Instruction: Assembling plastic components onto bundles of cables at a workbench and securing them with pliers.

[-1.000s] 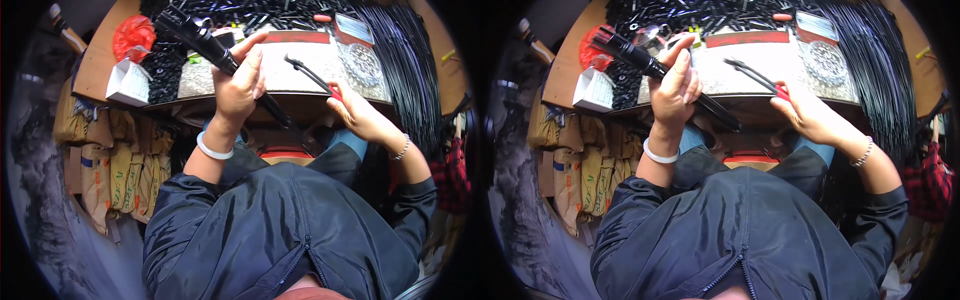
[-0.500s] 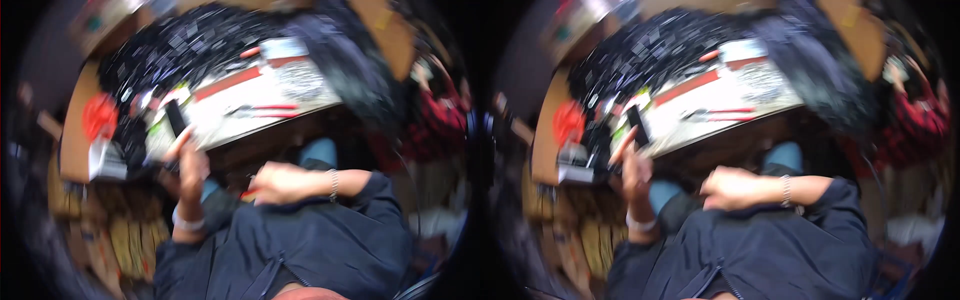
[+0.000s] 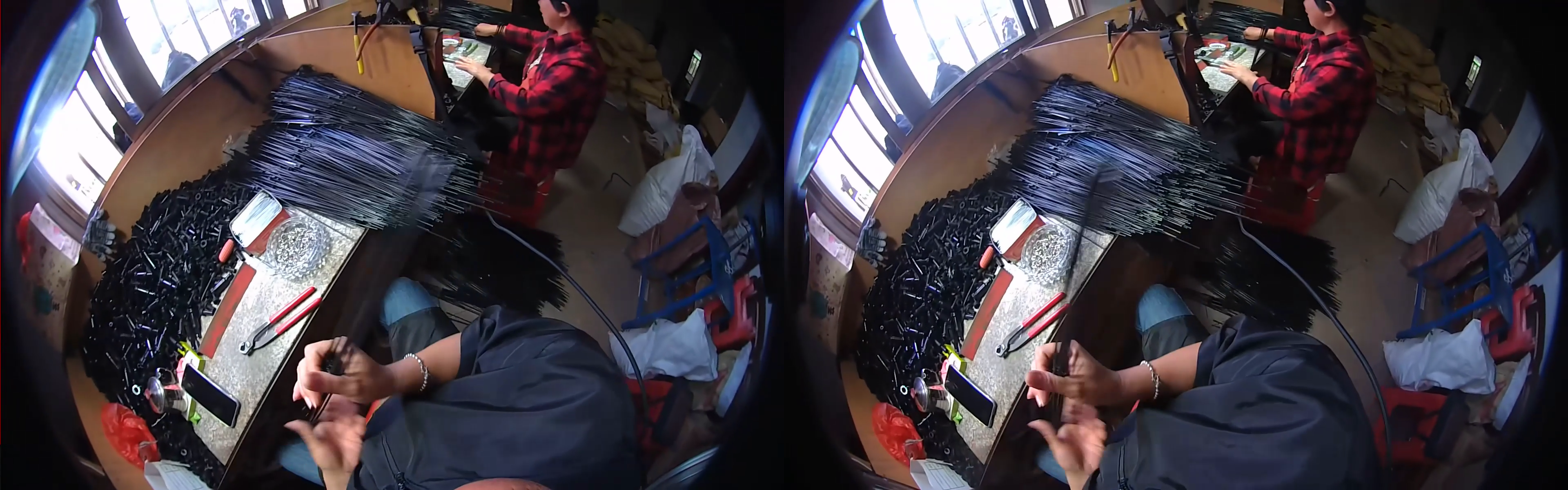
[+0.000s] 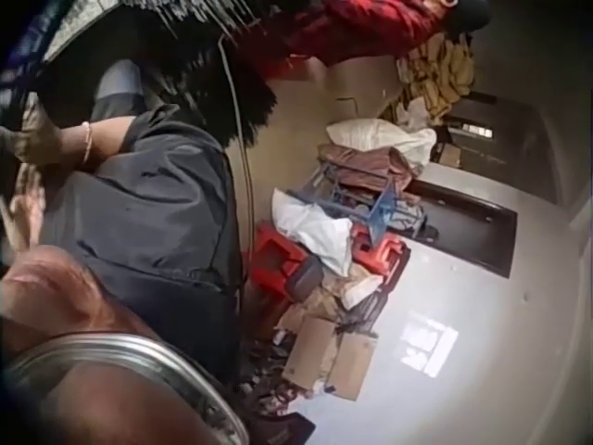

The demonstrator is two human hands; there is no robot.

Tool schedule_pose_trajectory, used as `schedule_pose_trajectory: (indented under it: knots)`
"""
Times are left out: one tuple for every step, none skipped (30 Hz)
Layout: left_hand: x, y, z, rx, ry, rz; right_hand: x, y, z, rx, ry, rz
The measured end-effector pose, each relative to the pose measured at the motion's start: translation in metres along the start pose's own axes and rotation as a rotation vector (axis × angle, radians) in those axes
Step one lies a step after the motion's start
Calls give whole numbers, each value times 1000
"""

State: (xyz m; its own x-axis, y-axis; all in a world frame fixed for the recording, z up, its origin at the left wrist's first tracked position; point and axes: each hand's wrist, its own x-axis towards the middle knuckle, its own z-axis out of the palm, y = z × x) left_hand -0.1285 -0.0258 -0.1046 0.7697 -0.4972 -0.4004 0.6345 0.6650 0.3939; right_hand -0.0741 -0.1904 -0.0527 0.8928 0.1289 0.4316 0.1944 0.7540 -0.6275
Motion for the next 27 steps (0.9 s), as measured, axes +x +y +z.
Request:
schedule_pose_trajectory:
  knots:
    - [-4,0,-12,265,-18,26,1,9,-7,-42,45,69]
    - [-8,0,-13,520,-24,67,-2,22,-16,-154,55,159]
    - [-9,9,-15,793,-37,290,-6,32,-28,-251,33,258]
    - [-6,18,6,1066,-38,646,-13,44,-32,-337,-10,377]
    - [2,32,30,1204,-34,859,-20,58,-35,-245,56,327]
    - [5,43,45,1259,74,866,-27,66,-44,-484,56,295]
    - [15,49,65,1181,72,851,-35,75,-49,-432,152,397]
    - [25,58,83,1120,-28,805,-42,86,-60,-476,180,430]
    - [37,68,86,1127,-74,821,-45,90,-64,-470,232,499]
    - [41,77,89,1151,-72,843,-42,81,-56,-496,244,573]
    - [43,78,93,1053,-71,880,-48,94,-68,-429,185,440]
    - [46,80,97,972,-86,864,-49,99,-74,-499,131,419]
    - [46,82,97,886,-91,825,-45,96,-73,-542,54,437]
    - [45,90,96,972,-156,785,-41,89,-68,-588,-2,444]
    - [42,90,96,916,-175,773,-36,82,-62,-496,-51,467]
    - [39,90,97,861,-200,766,-25,72,-56,-409,-100,483]
    - [38,92,93,876,-194,777,-12,60,-52,-419,-194,419]
    - [34,95,89,916,-157,738,5,42,-46,-426,-276,370]
    - [30,96,89,920,-172,759,17,32,-36,-236,-222,341]
    - [28,97,87,922,-187,779,32,23,-18,-90,-194,227]
    - [22,95,89,879,-170,760,46,9,-9,-158,-237,215]
    - [19,96,91,838,-150,755,51,2,5,-88,-165,181]
    - [13,95,98,829,-118,735,56,-4,3,-240,-252,126]
    - [17,94,95,907,-107,766,59,-11,2,-336,-233,81]
    - [20,95,95,974,-198,847,56,-12,6,-278,-129,115]
    - [20,93,95,874,-215,796,55,-19,16,-284,-80,178]
    - [16,87,97,715,-207,700,54,-18,15,-274,-60,178]
